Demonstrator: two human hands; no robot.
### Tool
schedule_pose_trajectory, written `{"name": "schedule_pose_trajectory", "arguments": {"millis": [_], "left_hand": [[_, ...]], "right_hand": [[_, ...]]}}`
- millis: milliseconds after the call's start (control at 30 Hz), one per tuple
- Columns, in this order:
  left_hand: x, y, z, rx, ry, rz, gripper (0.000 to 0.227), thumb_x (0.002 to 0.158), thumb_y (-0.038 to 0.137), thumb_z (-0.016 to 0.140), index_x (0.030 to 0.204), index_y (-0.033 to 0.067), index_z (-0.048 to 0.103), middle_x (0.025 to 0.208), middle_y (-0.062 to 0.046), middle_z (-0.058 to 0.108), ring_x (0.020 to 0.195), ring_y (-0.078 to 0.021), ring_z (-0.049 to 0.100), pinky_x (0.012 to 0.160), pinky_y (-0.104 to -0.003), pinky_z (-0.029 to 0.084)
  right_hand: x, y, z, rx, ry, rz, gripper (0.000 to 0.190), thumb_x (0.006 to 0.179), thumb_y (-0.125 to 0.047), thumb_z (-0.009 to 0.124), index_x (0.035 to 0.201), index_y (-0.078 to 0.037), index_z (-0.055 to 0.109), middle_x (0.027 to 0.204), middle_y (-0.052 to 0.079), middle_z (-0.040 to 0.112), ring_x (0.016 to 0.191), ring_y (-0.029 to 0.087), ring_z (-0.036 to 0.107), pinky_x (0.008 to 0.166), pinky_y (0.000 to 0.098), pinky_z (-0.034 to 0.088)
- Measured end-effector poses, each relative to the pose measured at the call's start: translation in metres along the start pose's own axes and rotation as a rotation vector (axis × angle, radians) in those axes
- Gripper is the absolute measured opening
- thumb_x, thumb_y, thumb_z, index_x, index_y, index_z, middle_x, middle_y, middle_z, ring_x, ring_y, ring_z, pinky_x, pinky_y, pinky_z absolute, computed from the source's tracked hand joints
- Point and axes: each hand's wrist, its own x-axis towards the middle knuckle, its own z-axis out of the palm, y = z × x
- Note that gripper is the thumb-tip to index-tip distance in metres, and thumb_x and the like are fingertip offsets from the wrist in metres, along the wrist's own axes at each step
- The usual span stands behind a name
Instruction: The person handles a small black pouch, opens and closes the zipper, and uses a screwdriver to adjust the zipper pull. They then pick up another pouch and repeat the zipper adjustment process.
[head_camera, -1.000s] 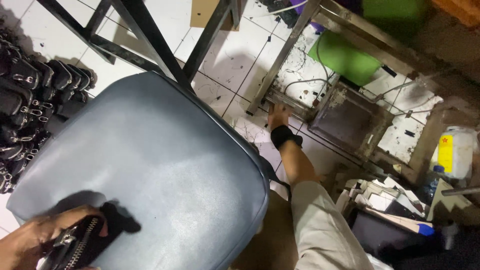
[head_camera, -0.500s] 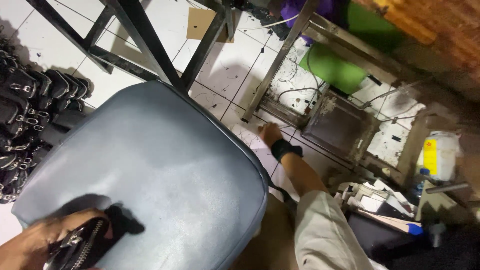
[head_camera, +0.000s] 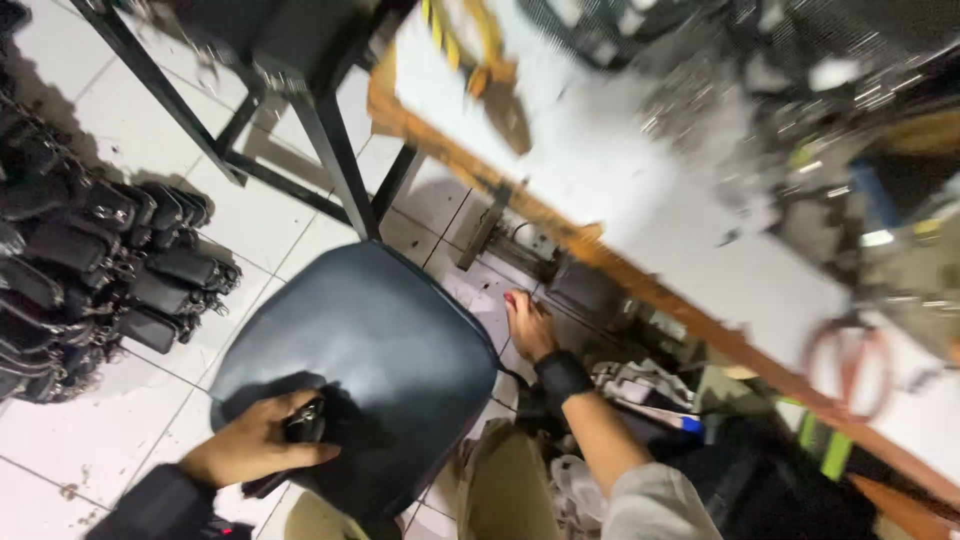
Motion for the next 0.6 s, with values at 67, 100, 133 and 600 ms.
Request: {"name": "schedule_pose_trajectory", "arguments": {"millis": [67,100,133,600], "left_hand": [[-0.003,0.008,0.004,-0.079,0.013,-0.123,0.046,0.068,0.036,0.093,0.109,0.0206,0.081,0.095,0.003,0.078,0.091,-0.0108,0.073,0.083,-0.026,0.056],[-0.001,-0.001,0.011,-0.081,0.008,-0.121,0.046,0.068,0.036,0.093,0.109,0.0206,0.081,0.095,0.003,0.078,0.091,-0.0108,0.073,0.083,-0.026,0.056],[0.0,-0.009,0.018,0.004,0.069,-0.103,0.065,0.063,0.043,0.094,0.121,0.0229,0.073,0.105,0.003,0.08,0.099,-0.0095,0.073,0.09,-0.025,0.055],[-0.195,0.216,-0.107,-0.32,0.223,0.403,0.063,0.071,0.018,0.095,0.127,0.0134,0.065,0.124,0.001,0.064,0.118,-0.013,0.058,0.101,-0.026,0.043]], "right_hand": [[-0.003,-0.021,-0.044,-0.013,0.011,0.098,0.019,0.105,-0.02,0.056,0.121,-0.011,0.057,0.097,0.016,0.073,0.072,0.039,0.064,0.068,0.0474,0.046],[-0.006,-0.039,-0.074,-0.017,0.008,0.101,0.019,0.105,-0.02,0.056,0.121,-0.011,0.057,0.097,0.016,0.073,0.072,0.039,0.064,0.068,0.0474,0.046],[-0.009,-0.058,-0.105,0.087,-0.018,0.127,0.021,0.105,-0.019,0.054,0.124,-0.01,0.057,0.105,0.016,0.072,0.085,0.038,0.067,0.074,0.046,0.05],[0.044,-0.277,-0.426,0.431,-0.14,0.348,0.043,0.108,-0.044,0.037,0.126,-0.009,0.054,0.112,0.013,0.065,0.096,0.029,0.07,0.079,0.0412,0.053]]}}
